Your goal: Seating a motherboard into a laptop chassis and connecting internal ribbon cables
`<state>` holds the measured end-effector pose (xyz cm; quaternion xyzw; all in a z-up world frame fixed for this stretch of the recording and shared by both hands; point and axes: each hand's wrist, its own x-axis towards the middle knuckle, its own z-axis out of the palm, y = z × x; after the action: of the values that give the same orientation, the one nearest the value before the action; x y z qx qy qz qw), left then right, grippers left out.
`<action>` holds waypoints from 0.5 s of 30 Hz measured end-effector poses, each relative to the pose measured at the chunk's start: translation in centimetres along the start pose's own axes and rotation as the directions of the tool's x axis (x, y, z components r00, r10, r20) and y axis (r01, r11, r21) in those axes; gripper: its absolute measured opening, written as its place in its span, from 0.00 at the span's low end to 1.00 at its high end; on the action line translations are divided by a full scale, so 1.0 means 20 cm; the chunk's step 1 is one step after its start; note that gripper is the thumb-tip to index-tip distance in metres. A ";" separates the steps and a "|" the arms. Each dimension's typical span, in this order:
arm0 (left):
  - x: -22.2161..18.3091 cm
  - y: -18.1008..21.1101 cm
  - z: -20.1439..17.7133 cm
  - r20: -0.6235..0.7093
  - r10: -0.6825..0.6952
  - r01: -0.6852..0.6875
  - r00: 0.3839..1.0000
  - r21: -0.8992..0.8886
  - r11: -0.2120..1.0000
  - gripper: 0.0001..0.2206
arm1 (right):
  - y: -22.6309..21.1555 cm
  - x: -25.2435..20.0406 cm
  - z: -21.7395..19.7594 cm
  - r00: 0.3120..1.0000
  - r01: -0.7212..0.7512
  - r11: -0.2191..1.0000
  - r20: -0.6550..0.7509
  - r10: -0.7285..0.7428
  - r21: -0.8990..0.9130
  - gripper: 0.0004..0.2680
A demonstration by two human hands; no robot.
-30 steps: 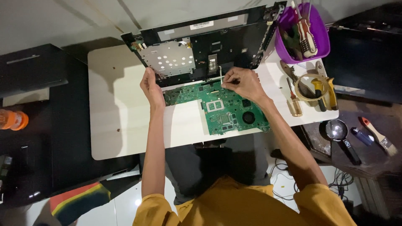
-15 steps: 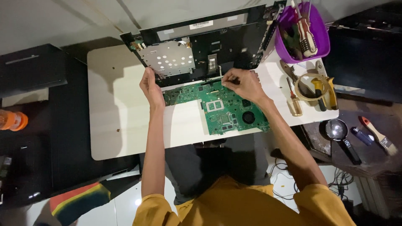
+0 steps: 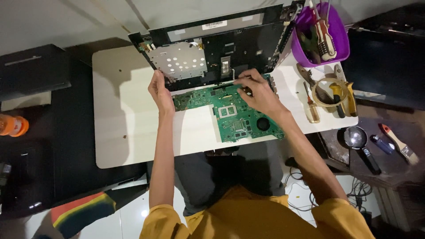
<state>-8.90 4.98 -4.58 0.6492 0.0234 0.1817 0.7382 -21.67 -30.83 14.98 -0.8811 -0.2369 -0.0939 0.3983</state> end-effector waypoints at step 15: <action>-0.13 0.40 0.12 -0.018 0.007 -0.007 1.000 0.014 1.000 0.19 | 0.08 -0.05 0.05 0.998 -0.014 0.993 0.056 0.021 -0.113 0.05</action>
<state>-12.49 2.62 2.93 0.6528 0.0290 0.1900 0.7327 -21.78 -31.32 13.04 -0.9066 -0.2350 -0.0783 0.3418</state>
